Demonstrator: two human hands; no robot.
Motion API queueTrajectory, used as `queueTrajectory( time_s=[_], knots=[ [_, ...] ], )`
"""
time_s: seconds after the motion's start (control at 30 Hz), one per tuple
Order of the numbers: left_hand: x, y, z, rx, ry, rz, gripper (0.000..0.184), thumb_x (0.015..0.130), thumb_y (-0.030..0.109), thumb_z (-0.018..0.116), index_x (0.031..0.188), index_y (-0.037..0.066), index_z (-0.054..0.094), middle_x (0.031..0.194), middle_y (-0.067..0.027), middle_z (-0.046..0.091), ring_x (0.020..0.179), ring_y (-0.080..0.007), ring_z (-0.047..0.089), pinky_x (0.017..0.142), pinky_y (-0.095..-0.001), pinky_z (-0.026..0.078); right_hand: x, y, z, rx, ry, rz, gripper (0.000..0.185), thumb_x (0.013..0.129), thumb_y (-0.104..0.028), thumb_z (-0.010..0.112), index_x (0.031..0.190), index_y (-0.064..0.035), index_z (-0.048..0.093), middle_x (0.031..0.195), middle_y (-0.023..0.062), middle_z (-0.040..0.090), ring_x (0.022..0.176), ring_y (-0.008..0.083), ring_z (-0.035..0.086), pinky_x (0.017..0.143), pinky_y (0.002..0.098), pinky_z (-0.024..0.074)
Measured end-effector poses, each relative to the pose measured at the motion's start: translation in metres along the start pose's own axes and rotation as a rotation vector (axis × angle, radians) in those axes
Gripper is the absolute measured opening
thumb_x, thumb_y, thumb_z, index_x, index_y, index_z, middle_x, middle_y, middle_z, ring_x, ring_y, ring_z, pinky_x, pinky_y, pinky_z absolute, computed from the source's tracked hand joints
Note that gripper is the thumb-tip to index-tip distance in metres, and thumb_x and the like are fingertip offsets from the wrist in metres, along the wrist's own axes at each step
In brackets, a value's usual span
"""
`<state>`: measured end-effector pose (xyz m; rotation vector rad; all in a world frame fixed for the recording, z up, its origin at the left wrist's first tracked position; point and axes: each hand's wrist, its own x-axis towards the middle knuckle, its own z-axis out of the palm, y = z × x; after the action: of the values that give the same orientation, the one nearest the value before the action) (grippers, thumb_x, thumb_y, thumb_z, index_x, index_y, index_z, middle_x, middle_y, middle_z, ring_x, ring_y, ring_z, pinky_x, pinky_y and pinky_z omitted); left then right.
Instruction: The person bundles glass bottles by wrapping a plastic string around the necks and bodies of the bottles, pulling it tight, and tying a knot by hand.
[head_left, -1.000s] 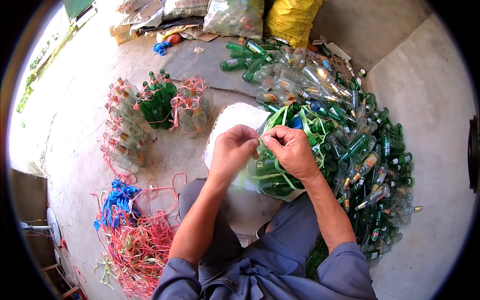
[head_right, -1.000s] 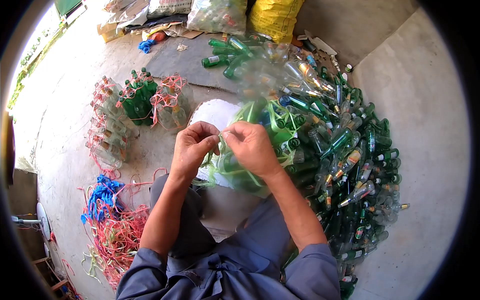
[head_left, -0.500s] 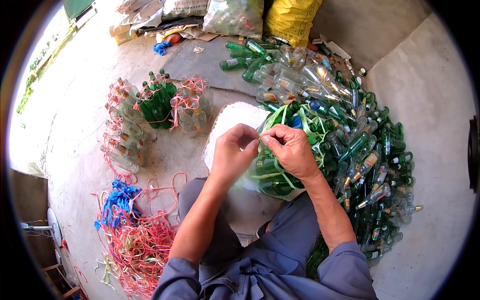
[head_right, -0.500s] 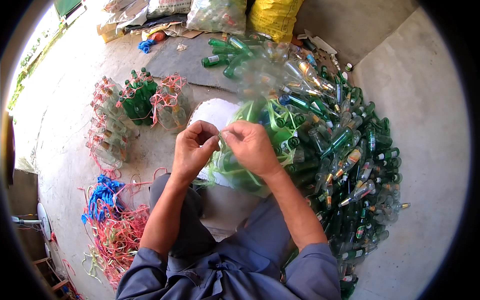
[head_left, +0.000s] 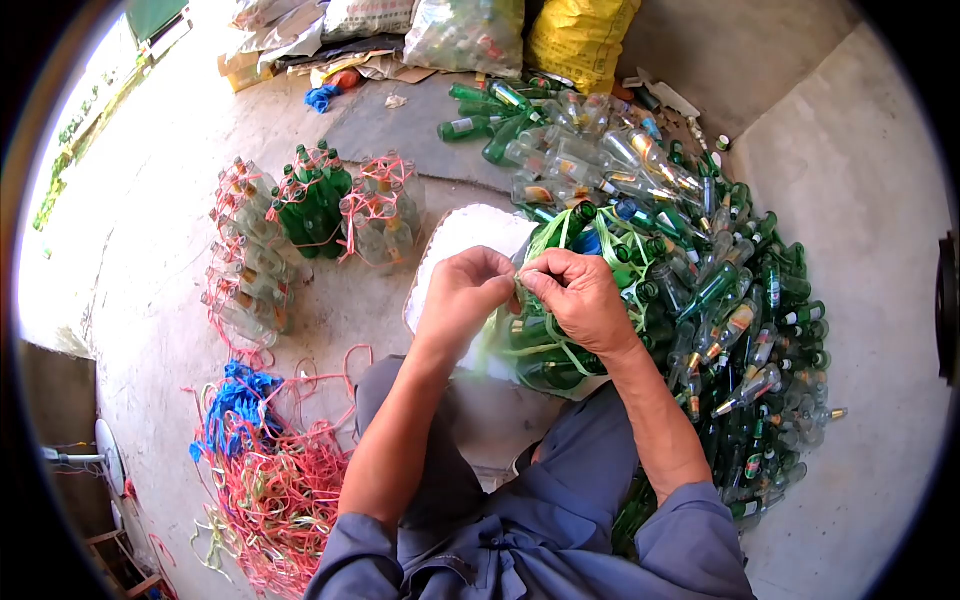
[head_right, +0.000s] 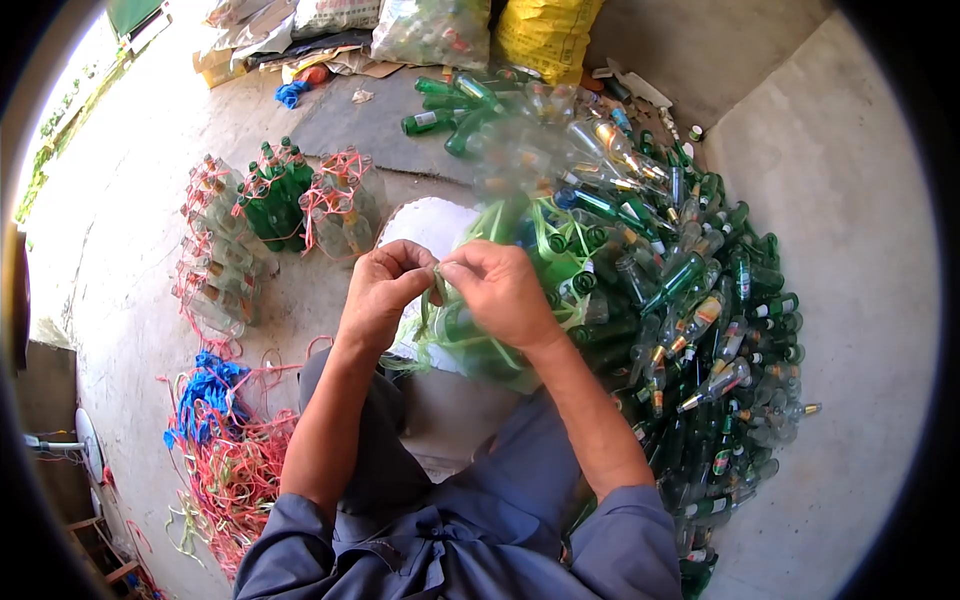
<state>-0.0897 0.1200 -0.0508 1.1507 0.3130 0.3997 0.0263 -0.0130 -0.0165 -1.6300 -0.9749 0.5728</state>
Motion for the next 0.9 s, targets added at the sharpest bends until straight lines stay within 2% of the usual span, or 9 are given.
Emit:
queueTrajectory(
  time_s=[0.27, 0.6, 0.7, 0.8, 0.9],
  knots=[
    [0.0, -0.003, 0.001, 0.004, 0.043, 0.068, 0.007, 0.087, 0.005, 0.065, 0.09, -0.001, 0.062, 0.08, -0.0025, 0.063, 0.074, -0.0094, 0.059, 0.069, -0.0242, 0.048, 0.0, -0.003, 0.004, 0.033, 0.04, 0.033, 0.009, 0.094, -0.006, 0.066, 0.093, 0.0008, 0.071, 0.069, -0.0057, 0.058, 0.06, 0.0018, 0.046, 0.054, 0.0197, 0.038],
    [-0.001, -0.003, 0.001, -0.019, 0.055, 0.054, 0.005, 0.086, 0.0, 0.066, 0.089, 0.0, 0.062, 0.08, -0.003, 0.064, 0.07, -0.0103, 0.06, 0.066, -0.0249, 0.049, 0.001, -0.003, 0.005, 0.053, 0.038, 0.059, 0.009, 0.094, -0.006, 0.066, 0.096, 0.0001, 0.072, 0.067, -0.0062, 0.056, 0.059, 0.0014, 0.046, 0.053, 0.0195, 0.0375],
    [0.0, -0.005, -0.001, 0.014, 0.075, 0.033, 0.006, 0.086, 0.0, 0.066, 0.09, -0.001, 0.062, 0.079, -0.0032, 0.064, 0.068, -0.01, 0.059, 0.062, -0.0243, 0.049, 0.0, -0.005, 0.005, 0.045, 0.066, 0.045, 0.011, 0.094, -0.007, 0.067, 0.101, 0.0003, 0.07, 0.075, -0.0045, 0.059, 0.061, 0.0011, 0.048, 0.054, 0.0191, 0.0386],
    [-0.001, -0.005, -0.001, 0.002, 0.102, 0.012, 0.006, 0.086, 0.0, 0.067, 0.09, -0.001, 0.062, 0.079, -0.0035, 0.064, 0.066, -0.0099, 0.059, 0.06, -0.0239, 0.049, -0.003, -0.013, 0.01, -0.069, 0.187, 0.01, 0.014, 0.092, -0.007, 0.069, 0.104, 0.0003, 0.068, 0.084, -0.0016, 0.061, 0.062, 0.0015, 0.05, 0.056, 0.0192, 0.041],
    [0.0, -0.006, -0.001, -0.014, 0.121, 0.011, 0.006, 0.086, 0.0, 0.067, 0.09, -0.001, 0.063, 0.079, -0.0039, 0.064, 0.065, -0.0101, 0.059, 0.06, -0.0238, 0.049, -0.005, -0.017, 0.009, -0.259, 0.259, -0.117, 0.021, 0.087, -0.008, 0.073, 0.105, -0.0009, 0.066, 0.087, 0.0065, 0.066, 0.063, 0.0119, 0.06, 0.058, 0.0271, 0.0498]
  ],
)
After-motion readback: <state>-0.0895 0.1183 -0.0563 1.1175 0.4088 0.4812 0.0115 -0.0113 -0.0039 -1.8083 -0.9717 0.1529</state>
